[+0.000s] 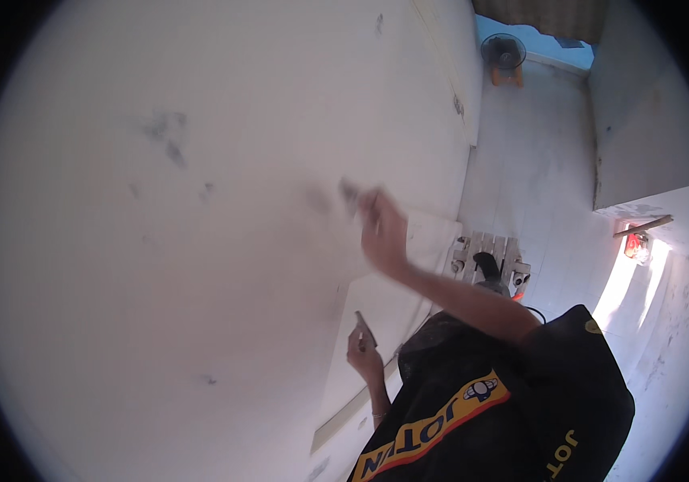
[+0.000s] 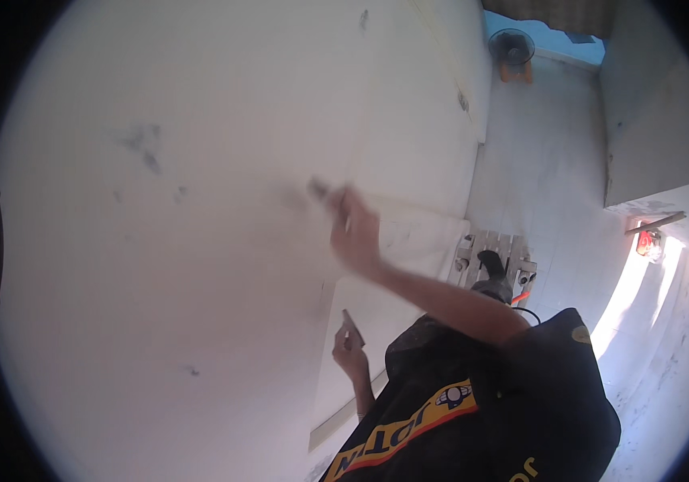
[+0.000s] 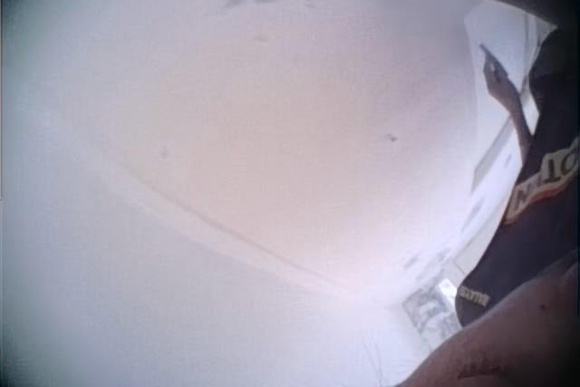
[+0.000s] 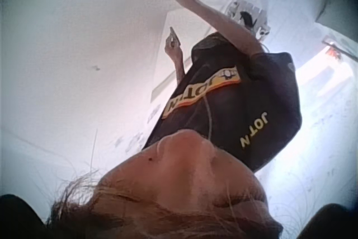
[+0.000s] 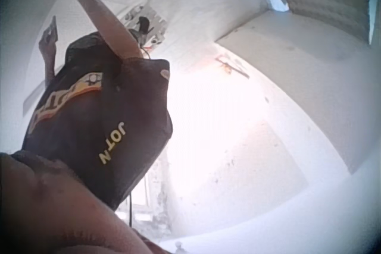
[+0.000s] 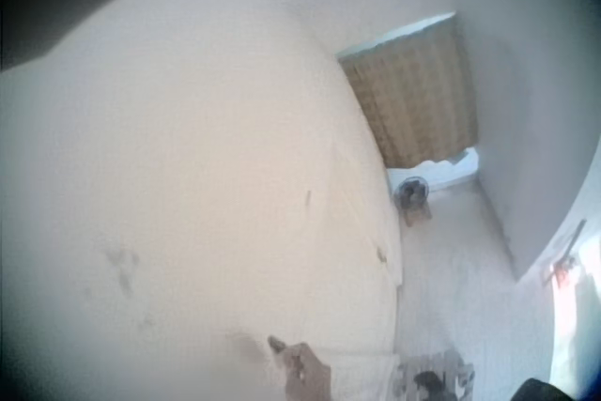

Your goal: Sanding a wall with a sanding block to prepare it for painting.

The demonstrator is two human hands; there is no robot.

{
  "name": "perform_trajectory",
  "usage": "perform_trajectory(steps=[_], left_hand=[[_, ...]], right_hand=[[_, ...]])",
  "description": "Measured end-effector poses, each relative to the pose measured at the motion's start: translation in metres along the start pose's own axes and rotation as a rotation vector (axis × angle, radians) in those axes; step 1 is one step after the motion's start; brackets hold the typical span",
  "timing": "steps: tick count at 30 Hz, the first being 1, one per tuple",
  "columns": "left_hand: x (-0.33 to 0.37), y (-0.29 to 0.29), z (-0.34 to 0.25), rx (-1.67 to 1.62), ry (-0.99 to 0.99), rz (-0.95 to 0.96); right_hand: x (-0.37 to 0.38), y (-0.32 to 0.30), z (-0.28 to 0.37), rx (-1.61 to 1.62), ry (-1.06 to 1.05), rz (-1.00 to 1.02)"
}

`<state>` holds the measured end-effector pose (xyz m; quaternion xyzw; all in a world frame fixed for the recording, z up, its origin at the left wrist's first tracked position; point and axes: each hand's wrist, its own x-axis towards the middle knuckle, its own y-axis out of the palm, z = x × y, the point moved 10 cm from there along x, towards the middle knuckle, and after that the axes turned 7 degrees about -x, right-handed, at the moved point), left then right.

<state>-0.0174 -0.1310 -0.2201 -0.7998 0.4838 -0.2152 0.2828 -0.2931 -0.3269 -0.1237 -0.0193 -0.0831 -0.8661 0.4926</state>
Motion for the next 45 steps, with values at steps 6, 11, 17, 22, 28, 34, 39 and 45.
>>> perform_trajectory(steps=[6, 11, 17, 22, 28, 34, 39, 45], left_hand=[[-0.003, -0.057, 0.024, -0.046, -0.201, -0.137], [-0.015, -0.042, -0.049, -0.009, -0.027, 0.000], [-0.014, -0.037, -0.074, 0.019, 0.057, 0.133], [-0.003, -0.064, -0.119, 0.123, 0.311, 0.049], [-0.001, -0.078, -0.154, 0.156, 0.379, 0.035], [0.005, -0.078, -0.191, 0.222, 0.515, 0.005], [0.004, -0.078, -0.189, 0.244, 0.473, 0.030], [0.003, -0.079, -0.186, 0.286, 0.503, 0.034]], right_hand=[[-0.040, 0.068, -0.060, 0.032, -0.043, -0.007], [-0.110, 0.075, -0.047, 0.157, -0.420, 0.353], [-0.041, 0.074, -0.052, 0.078, -0.153, 0.083], [-0.125, 0.083, -0.040, 0.002, -0.528, 0.396], [-0.036, 0.069, -0.026, -0.050, -0.290, 0.104], [-0.103, 0.085, -0.034, -0.001, -0.413, 0.455], [-0.083, 0.084, -0.025, -0.071, -0.284, 0.330], [-0.063, 0.077, -0.029, 0.021, -0.237, 0.317]])
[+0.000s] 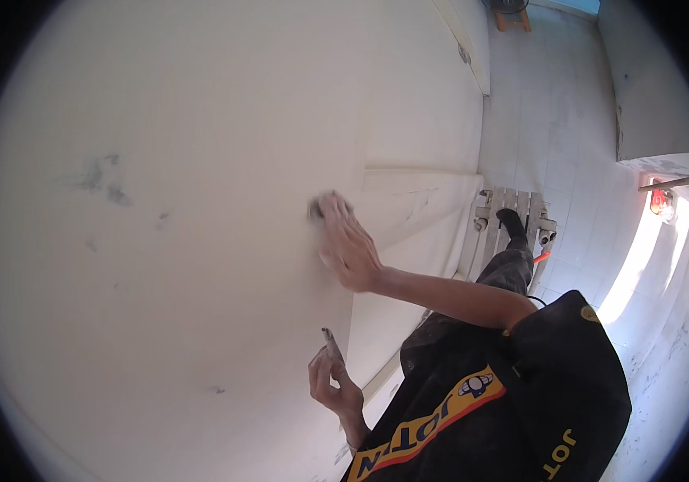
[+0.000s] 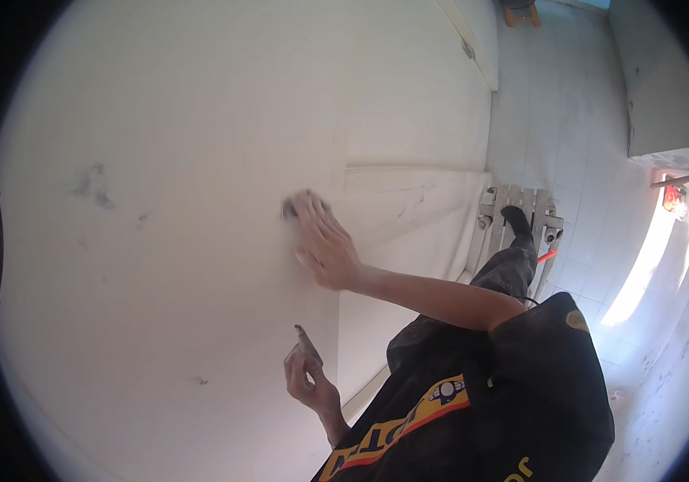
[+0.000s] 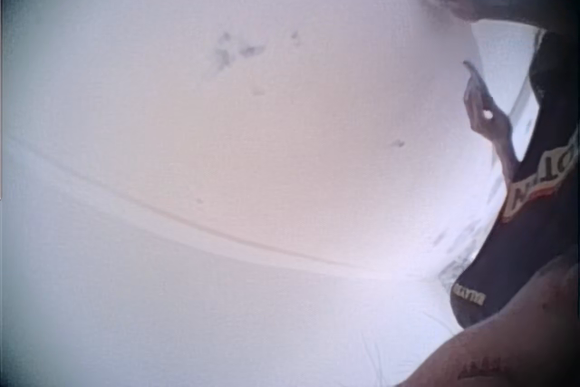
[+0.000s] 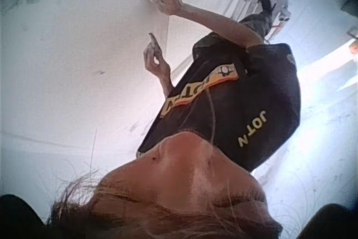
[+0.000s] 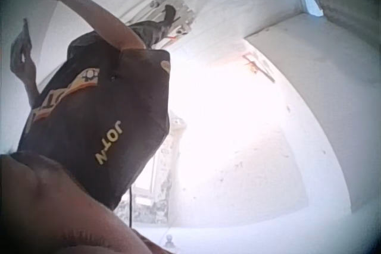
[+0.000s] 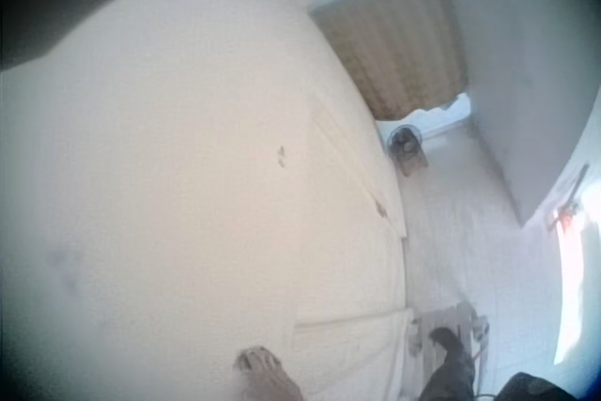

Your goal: Sanding a wall with a sanding block to prepare it for painting.

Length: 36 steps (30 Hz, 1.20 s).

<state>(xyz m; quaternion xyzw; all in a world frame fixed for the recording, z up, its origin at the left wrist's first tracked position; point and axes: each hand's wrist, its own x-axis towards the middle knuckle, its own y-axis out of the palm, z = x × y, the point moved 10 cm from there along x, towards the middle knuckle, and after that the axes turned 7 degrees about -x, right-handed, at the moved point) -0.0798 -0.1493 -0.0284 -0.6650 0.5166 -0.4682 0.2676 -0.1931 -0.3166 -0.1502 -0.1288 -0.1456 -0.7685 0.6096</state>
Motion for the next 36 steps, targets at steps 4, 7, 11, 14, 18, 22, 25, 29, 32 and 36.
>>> perform_trajectory(steps=[4, 7, 11, 14, 18, 22, 25, 29, 32, 36], left_hand=[[-0.003, 0.000, 0.004, 0.018, 0.020, -0.009], [0.000, 0.001, -0.004, 0.004, 0.072, -0.035], [0.000, 0.003, 0.001, 0.061, 0.038, -0.006], [0.005, 0.002, 0.002, 0.022, 0.065, -0.042], [0.023, -0.010, -0.005, 0.097, 0.130, -0.076], [0.023, -0.032, -0.002, 0.236, 0.128, -0.117], [0.018, -0.048, 0.003, 0.269, 0.106, -0.158], [0.043, -0.057, -0.007, 0.323, 0.145, -0.209], [0.049, -0.065, -0.022, 0.294, 0.160, -0.247], [0.051, -0.075, -0.015, 0.325, 0.224, -0.248]], right_hand=[[-0.049, 0.029, 0.012, -0.031, -0.047, 0.135], [-0.067, 0.036, 0.009, -0.058, -0.049, 0.269], [0.019, -0.014, -0.025, -0.073, 0.115, -0.050], [0.013, -0.024, -0.020, -0.133, 0.063, -0.119], [-0.053, 0.021, -0.016, -0.078, -0.002, 0.218], [0.030, -0.022, -0.050, -0.049, 0.188, -0.118], [0.025, -0.023, -0.033, -0.121, 0.132, -0.138], [-0.036, 0.011, -0.021, -0.014, 0.028, 0.081], [0.022, -0.016, -0.056, -0.067, 0.150, -0.093], [0.043, -0.042, -0.046, 0.003, 0.228, -0.269]])
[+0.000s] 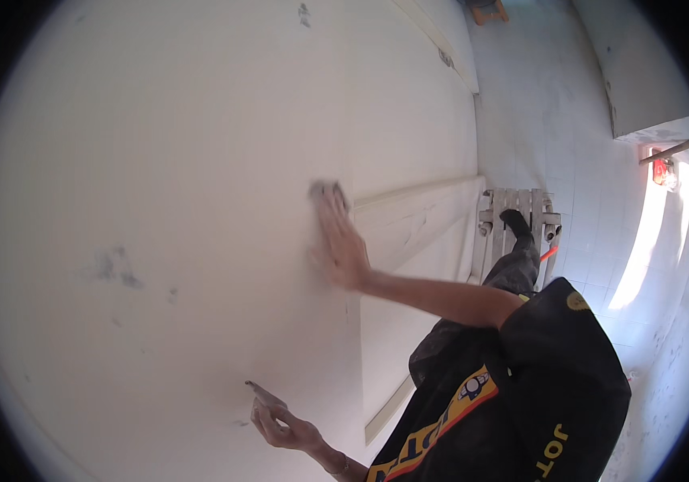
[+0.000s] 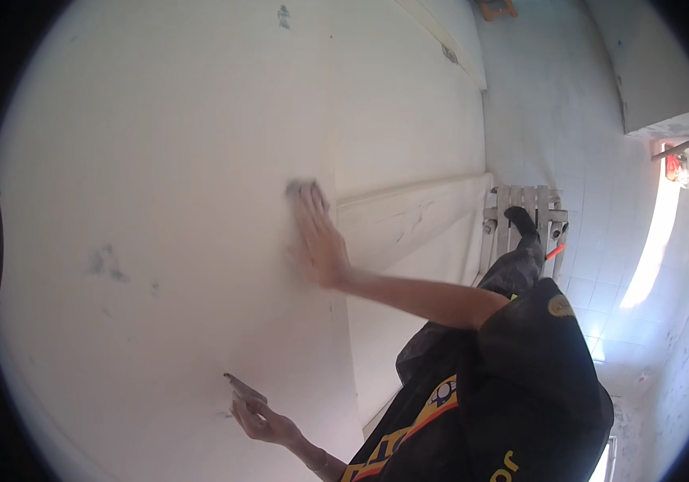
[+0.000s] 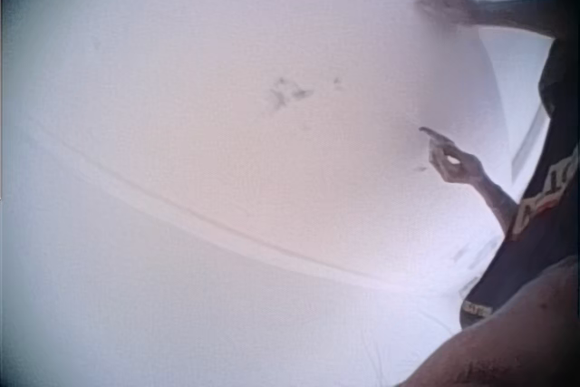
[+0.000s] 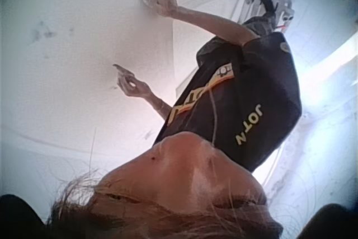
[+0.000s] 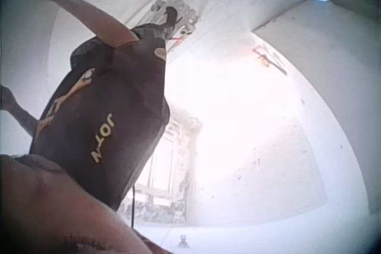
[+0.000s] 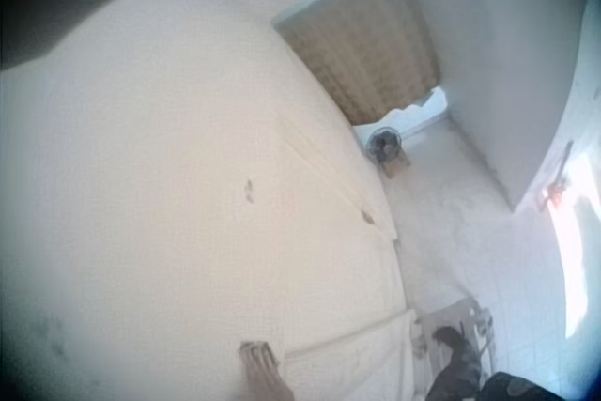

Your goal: Sanding a wall with a sanding block to prepare it for painting.

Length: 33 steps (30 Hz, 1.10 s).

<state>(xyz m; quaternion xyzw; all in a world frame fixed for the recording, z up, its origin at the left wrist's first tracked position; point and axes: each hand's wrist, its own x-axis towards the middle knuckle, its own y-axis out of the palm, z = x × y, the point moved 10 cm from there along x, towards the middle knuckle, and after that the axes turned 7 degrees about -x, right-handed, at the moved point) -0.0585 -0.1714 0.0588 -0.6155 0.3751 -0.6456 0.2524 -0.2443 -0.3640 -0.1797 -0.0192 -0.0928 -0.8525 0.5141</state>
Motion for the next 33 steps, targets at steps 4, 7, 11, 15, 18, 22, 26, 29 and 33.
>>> perform_trajectory(steps=[4, 7, 11, 15, 18, 22, 26, 29, 33], left_hand=[[0.018, -0.002, -0.005, 0.052, 0.105, -0.010], [0.028, -0.003, -0.021, 0.078, 0.106, -0.049], [0.032, -0.027, -0.004, 0.014, -0.020, -0.203], [0.044, -0.013, -0.008, 0.110, 0.041, -0.188], [0.049, -0.007, -0.017, 0.056, 0.044, -0.176], [0.045, -0.003, -0.011, 0.050, 0.021, -0.136], [0.048, -0.001, -0.018, 0.032, -0.009, -0.216], [0.053, 0.004, -0.029, 0.036, 0.068, -0.202], [0.045, -0.006, -0.001, 0.064, 0.002, -0.251]], right_hand=[[-0.043, 0.019, 0.009, -0.002, -0.197, 0.261], [0.033, 0.011, -0.008, -0.128, -0.139, 0.159], [0.038, -0.002, 0.008, -0.066, -0.138, 0.033], [0.026, 0.010, 0.002, -0.052, -0.187, 0.135], [0.107, -0.017, -0.010, -0.091, -0.138, -0.008], [0.070, -0.016, 0.000, -0.065, -0.111, -0.090], [0.063, -0.020, 0.003, -0.008, -0.195, -0.030], [0.114, -0.030, -0.015, -0.031, -0.059, -0.103], [0.077, -0.021, -0.008, -0.001, -0.056, -0.025]])
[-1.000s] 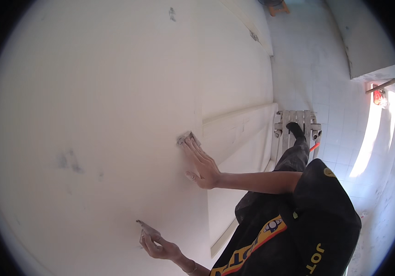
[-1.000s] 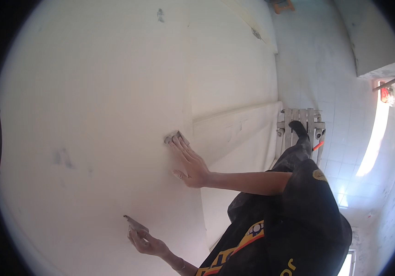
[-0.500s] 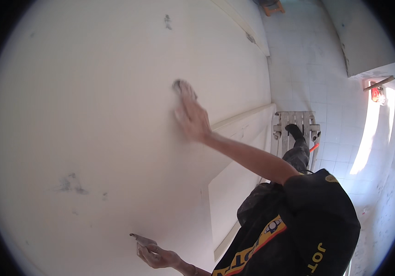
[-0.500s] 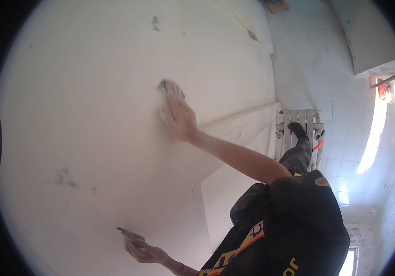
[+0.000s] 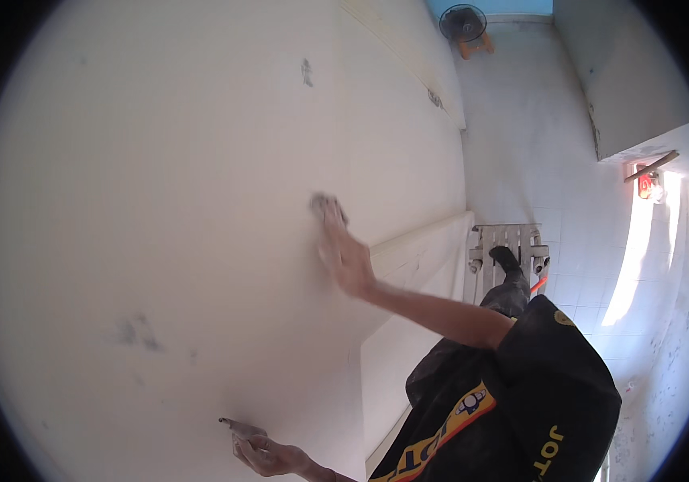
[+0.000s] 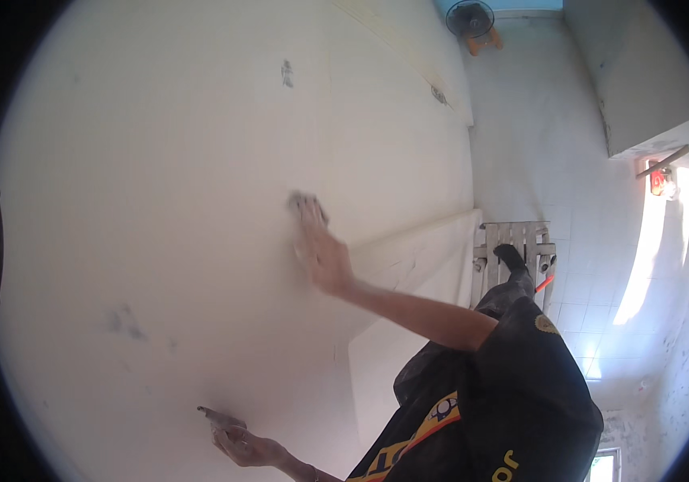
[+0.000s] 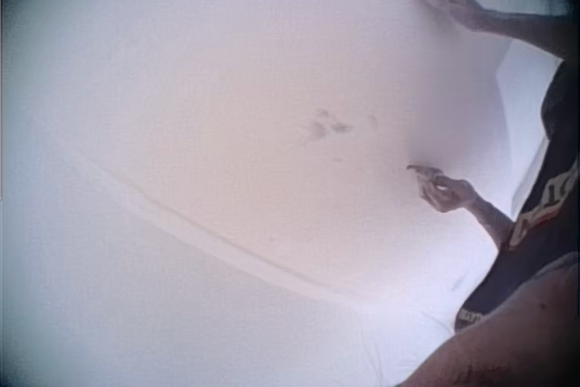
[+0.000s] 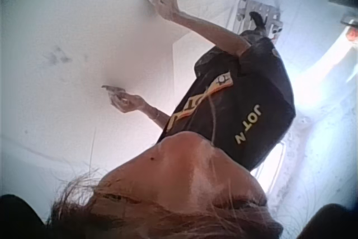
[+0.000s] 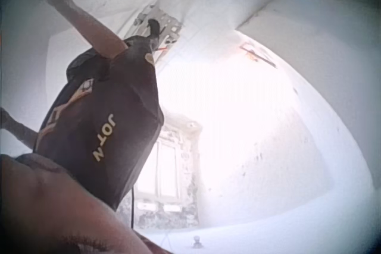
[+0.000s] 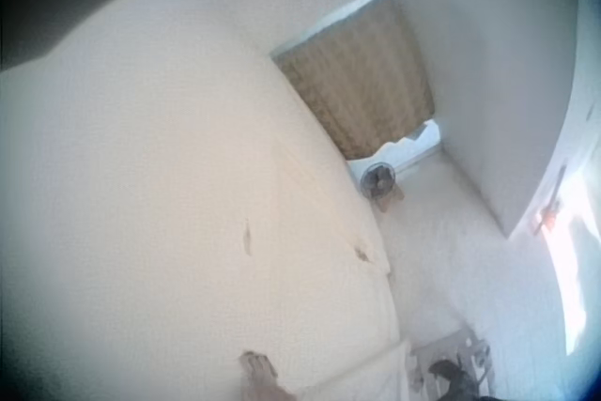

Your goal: Sanding a wall with a sanding block to prepare it for painting.

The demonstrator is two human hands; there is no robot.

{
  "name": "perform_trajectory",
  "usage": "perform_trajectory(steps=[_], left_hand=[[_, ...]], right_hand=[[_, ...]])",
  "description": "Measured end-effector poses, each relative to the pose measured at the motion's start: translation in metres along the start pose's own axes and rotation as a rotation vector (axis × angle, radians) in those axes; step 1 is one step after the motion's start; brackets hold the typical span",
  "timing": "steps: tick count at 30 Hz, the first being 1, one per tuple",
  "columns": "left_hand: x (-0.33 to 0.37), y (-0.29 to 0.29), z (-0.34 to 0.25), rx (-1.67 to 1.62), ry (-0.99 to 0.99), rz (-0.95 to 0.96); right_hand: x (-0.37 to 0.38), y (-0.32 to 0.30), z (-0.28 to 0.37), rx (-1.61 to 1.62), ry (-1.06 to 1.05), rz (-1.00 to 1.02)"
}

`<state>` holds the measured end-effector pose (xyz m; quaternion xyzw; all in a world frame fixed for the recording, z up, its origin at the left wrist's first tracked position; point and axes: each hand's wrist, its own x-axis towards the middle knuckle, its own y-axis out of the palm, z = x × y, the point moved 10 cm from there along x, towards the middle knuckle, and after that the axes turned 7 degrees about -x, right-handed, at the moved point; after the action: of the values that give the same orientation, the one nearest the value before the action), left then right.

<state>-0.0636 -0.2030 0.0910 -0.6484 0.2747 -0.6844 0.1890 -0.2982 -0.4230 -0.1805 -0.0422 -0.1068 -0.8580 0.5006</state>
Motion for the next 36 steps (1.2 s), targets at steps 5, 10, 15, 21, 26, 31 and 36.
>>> perform_trajectory(steps=[5, 10, 15, 21, 26, 31, 36], left_hand=[[-0.004, 0.004, 0.001, -0.051, -0.024, -0.047], [-0.004, 0.011, -0.002, -0.131, -0.058, -0.013], [-0.003, 0.014, -0.001, -0.108, -0.048, -0.067], [0.008, -0.004, -0.031, -0.157, 0.213, -0.241], [0.009, -0.021, -0.008, -0.094, 0.234, -0.412], [0.007, -0.028, -0.022, -0.022, 0.285, -0.533], [0.004, -0.036, -0.029, -0.027, 0.182, -0.455]], right_hand=[[0.027, -0.011, -0.007, -0.002, -0.013, -0.040], [0.032, -0.008, -0.006, 0.028, 0.024, -0.036], [0.011, -0.002, 0.001, 0.049, -0.072, 0.042], [0.120, -0.032, -0.034, 0.083, 0.081, -0.120], [0.051, -0.005, -0.005, -0.140, -0.118, 0.017], [0.189, -0.039, -0.032, -0.187, -0.077, -0.148], [0.183, -0.035, -0.025, -0.035, -0.159, -0.109]])
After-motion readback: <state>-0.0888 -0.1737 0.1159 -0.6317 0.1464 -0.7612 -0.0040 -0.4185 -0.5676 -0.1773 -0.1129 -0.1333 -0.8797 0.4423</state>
